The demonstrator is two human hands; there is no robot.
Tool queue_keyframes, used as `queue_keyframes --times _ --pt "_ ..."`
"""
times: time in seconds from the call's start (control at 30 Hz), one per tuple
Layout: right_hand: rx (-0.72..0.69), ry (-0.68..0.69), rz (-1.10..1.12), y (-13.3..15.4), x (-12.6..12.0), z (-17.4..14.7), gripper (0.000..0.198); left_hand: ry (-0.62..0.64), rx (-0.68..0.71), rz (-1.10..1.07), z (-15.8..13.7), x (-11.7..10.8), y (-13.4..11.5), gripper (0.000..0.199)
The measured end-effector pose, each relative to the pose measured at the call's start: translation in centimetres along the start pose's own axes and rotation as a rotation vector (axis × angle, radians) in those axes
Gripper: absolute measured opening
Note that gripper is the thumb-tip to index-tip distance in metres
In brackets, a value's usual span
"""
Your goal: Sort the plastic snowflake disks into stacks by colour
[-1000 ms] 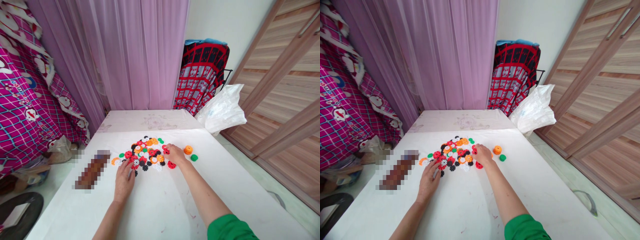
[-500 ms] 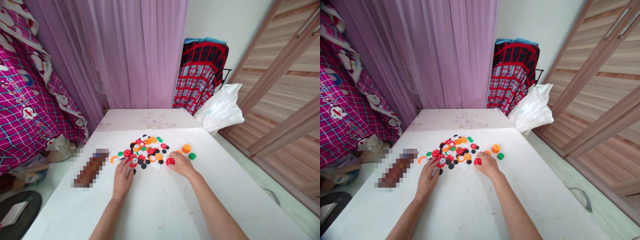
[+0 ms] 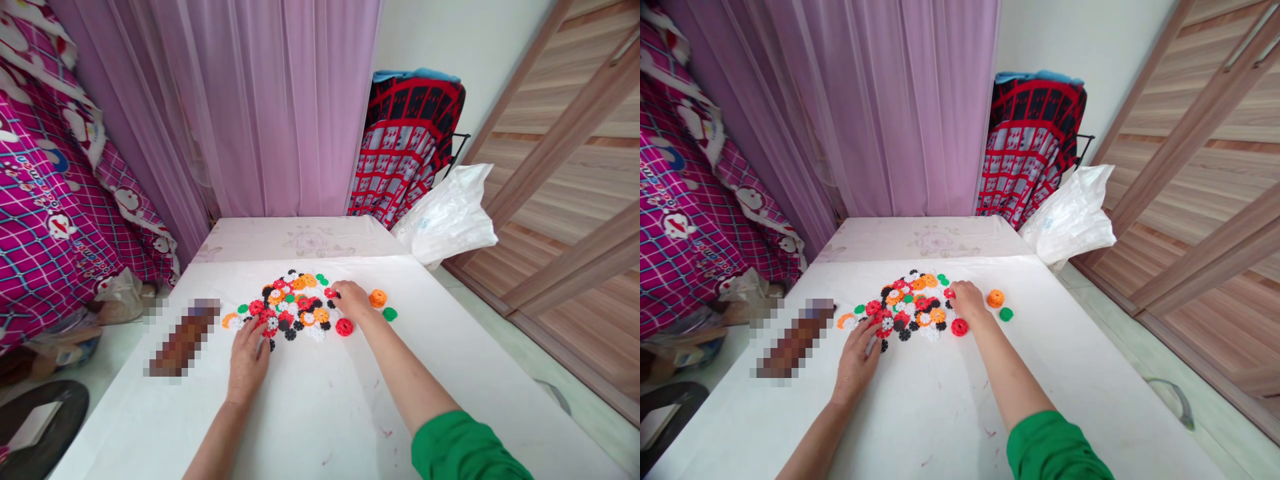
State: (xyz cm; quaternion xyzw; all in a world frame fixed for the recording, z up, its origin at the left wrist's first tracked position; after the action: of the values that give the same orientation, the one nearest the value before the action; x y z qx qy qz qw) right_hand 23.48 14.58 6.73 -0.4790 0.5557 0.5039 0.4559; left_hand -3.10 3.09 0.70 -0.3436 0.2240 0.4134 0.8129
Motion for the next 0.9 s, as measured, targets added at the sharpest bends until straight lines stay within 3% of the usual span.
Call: queue_keyframes --times 0.23,0.4,0.6,0.73,0.9 --pt "0.007 0.064 -0.064 1.8 1.1 2.7 0.029 0.005 0.019 0.023 0.0 0.0 -0.2 0.031" --pt "0.015 0.051 -0.036 1.8 0.2 2.6 0.034 0.01 0.036 0.035 0.2 0.0 -0.2 0.032" --pt "-0.023 0.009 0.119 -0.6 -1.4 -1.6 0.029 0.01 0.026 0.025 0.2 0.1 -0.1 0.031" --pt "-0.049 0.023 0.179 -2.2 -0.5 -5.0 0.024 0.001 0.029 0.024 0.2 0.1 -0.1 0.031" --pt "-0.069 0.014 0.172 -2.1 0.2 -6.6 0.021 0.007 0.035 0.04 0.3 0.0 -0.1 0.032"
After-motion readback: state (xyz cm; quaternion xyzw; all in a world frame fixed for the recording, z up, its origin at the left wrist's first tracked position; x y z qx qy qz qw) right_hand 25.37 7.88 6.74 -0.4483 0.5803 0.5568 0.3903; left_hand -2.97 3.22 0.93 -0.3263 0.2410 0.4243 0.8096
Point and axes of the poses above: each hand's wrist, its own z-axis towards the middle knuckle, its own x-axis out of the palm, y = z × x, the point moved 7 cm from there along z, towards the middle knuckle, and after that the axes turned 12 degrees about x, right-handed, at the moved point
